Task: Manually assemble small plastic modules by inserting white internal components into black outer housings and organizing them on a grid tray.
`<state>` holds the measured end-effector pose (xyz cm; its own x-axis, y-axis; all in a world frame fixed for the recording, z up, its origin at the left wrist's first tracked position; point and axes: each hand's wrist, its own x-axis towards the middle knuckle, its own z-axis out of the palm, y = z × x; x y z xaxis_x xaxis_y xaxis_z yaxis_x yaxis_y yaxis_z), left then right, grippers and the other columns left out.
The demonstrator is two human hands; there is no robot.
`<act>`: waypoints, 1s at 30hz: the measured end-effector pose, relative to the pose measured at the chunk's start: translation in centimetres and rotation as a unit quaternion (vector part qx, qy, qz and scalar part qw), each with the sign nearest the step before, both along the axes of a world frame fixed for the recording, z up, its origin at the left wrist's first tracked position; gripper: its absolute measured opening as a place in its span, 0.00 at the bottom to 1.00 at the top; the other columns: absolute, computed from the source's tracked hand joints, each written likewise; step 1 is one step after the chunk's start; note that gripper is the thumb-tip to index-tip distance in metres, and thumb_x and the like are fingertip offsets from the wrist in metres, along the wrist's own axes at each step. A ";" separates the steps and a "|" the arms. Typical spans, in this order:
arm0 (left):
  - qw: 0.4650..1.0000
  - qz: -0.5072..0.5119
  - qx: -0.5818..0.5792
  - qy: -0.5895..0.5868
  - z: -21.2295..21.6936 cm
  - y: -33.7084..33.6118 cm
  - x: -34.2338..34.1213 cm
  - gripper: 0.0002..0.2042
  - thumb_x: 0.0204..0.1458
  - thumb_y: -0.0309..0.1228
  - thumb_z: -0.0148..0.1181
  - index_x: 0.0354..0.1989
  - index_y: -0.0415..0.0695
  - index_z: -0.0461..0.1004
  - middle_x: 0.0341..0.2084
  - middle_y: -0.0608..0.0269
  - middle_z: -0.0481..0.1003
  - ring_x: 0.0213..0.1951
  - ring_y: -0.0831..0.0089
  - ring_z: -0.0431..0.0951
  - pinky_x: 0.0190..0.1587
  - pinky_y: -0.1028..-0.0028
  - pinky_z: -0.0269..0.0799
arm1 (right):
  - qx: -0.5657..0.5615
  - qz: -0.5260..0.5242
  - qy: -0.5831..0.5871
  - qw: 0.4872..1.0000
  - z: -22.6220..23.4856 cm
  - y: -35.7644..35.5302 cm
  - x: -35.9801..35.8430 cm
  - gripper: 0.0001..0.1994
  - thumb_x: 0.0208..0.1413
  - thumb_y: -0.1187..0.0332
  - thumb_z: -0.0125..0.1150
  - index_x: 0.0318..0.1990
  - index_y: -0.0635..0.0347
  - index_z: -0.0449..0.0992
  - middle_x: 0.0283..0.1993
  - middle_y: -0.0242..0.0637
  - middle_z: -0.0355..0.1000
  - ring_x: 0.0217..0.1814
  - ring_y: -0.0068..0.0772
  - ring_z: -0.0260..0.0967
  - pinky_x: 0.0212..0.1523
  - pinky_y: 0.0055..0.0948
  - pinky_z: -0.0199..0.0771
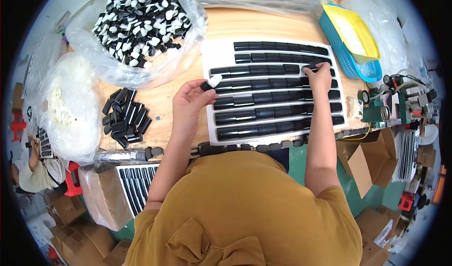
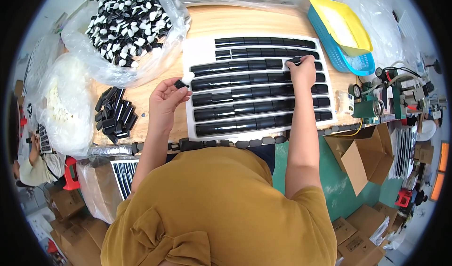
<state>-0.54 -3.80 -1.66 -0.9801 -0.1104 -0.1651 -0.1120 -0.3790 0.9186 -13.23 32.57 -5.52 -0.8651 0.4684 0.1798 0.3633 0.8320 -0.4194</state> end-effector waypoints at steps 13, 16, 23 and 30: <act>0.997 -0.076 -0.006 0.010 2.0 1.4 0.9 0.15 0.52 0.20 0.60 0.50 0.33 0.74 0.33 0.55 0.79 0.35 0.71 0.81 0.40 0.77 0.77 | -0.577 0.321 -0.016 0.751 7.6 -14.4 10.2 0.11 0.57 0.73 0.60 0.47 0.64 0.76 0.29 0.30 0.74 0.29 0.16 0.70 0.29 0.15 0.70; 0.996 -0.093 -0.004 0.009 2.1 1.3 1.3 0.16 0.51 0.19 0.61 0.50 0.34 0.74 0.33 0.55 0.79 0.35 0.72 0.81 0.40 0.77 0.77 | -0.567 0.338 -0.050 0.749 7.7 -15.1 10.7 0.10 0.57 0.74 0.60 0.47 0.64 0.76 0.29 0.29 0.73 0.29 0.15 0.70 0.28 0.15 0.69; 0.994 -0.106 0.001 0.011 2.4 1.0 2.0 0.16 0.51 0.19 0.62 0.49 0.33 0.74 0.33 0.56 0.79 0.34 0.73 0.81 0.39 0.77 0.77 | -0.567 0.376 -0.103 0.726 8.3 -15.2 11.0 0.12 0.58 0.74 0.60 0.48 0.65 0.73 0.28 0.30 0.73 0.29 0.15 0.70 0.28 0.14 0.69; 0.990 -0.141 -0.009 0.019 3.0 0.6 2.0 0.15 0.51 0.20 0.63 0.47 0.32 0.75 0.31 0.58 0.79 0.32 0.73 0.81 0.36 0.77 0.78 | -0.583 0.375 -0.099 0.714 8.3 -15.6 11.7 0.11 0.58 0.73 0.59 0.48 0.67 0.72 0.28 0.32 0.73 0.28 0.18 0.70 0.29 0.16 0.70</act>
<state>1.47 -3.15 1.30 -0.9779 0.1656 -0.1275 -0.1757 -0.3207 0.9308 -1.55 16.97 2.73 -0.9054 -0.4087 -0.1152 0.1480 -0.0496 -0.9877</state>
